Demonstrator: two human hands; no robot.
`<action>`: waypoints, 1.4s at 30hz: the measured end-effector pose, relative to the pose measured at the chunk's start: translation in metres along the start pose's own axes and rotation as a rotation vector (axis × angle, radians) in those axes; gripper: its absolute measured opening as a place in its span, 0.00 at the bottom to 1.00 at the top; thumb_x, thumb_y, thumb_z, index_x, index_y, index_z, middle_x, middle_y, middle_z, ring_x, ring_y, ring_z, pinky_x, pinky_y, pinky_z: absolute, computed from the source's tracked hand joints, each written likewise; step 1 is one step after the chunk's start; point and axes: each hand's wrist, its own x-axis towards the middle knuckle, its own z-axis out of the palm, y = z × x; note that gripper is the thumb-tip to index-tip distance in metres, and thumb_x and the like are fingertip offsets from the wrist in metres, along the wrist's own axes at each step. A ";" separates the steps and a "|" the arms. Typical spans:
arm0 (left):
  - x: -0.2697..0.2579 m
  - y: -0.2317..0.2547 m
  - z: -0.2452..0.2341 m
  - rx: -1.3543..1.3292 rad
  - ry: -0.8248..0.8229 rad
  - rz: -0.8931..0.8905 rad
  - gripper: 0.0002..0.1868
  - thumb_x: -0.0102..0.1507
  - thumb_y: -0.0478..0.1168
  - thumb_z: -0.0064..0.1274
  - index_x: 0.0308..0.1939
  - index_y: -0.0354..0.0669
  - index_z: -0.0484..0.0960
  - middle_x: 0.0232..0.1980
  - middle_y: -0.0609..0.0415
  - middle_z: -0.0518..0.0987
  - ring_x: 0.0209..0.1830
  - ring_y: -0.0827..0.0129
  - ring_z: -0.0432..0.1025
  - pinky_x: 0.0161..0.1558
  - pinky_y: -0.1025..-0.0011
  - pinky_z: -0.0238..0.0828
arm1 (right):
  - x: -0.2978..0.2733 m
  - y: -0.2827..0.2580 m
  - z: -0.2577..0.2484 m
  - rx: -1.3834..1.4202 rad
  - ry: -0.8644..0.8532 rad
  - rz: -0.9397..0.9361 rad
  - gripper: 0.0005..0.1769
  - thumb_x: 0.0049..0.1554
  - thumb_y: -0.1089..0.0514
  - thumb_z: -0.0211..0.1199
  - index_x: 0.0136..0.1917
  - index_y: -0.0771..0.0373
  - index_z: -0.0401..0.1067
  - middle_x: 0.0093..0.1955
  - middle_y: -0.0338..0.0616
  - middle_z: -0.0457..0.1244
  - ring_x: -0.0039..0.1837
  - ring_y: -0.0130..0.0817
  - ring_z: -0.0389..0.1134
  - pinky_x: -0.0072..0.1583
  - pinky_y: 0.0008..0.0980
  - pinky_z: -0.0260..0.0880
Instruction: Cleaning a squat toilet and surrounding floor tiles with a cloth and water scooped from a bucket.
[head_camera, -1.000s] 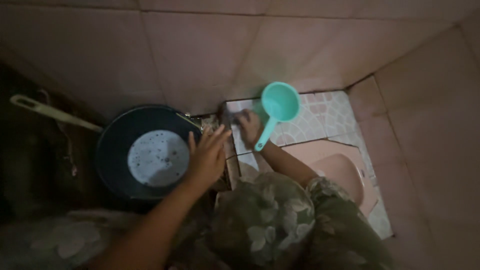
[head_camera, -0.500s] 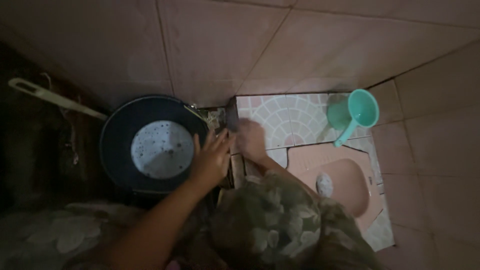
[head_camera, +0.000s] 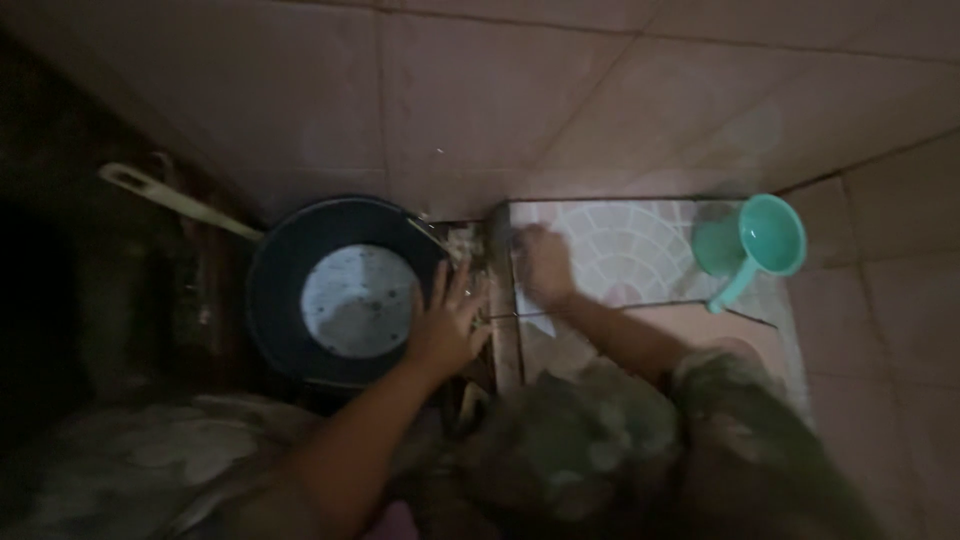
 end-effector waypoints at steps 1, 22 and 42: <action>0.004 -0.003 -0.005 0.022 0.007 0.007 0.37 0.57 0.54 0.58 0.69 0.51 0.68 0.84 0.40 0.50 0.79 0.36 0.42 0.66 0.25 0.37 | 0.020 -0.065 0.005 -0.547 -0.049 -0.019 0.19 0.52 0.52 0.61 0.54 0.65 0.72 0.57 0.60 0.64 0.54 0.60 0.64 0.51 0.57 0.64; 0.053 -0.012 0.034 0.178 0.061 0.065 0.38 0.58 0.54 0.52 0.72 0.49 0.69 0.80 0.42 0.53 0.81 0.31 0.34 0.71 0.26 0.32 | 0.009 -0.028 -0.075 -0.840 0.433 0.520 0.13 0.56 0.55 0.56 0.51 0.62 0.74 0.48 0.54 0.66 0.48 0.55 0.66 0.48 0.56 0.64; 0.055 -0.010 0.031 0.110 0.116 0.096 0.31 0.58 0.50 0.52 0.65 0.46 0.76 0.76 0.47 0.62 0.81 0.29 0.34 0.70 0.24 0.27 | -0.023 -0.048 -0.058 -0.783 0.590 0.523 0.12 0.57 0.55 0.55 0.44 0.62 0.75 0.47 0.58 0.68 0.46 0.59 0.67 0.47 0.56 0.65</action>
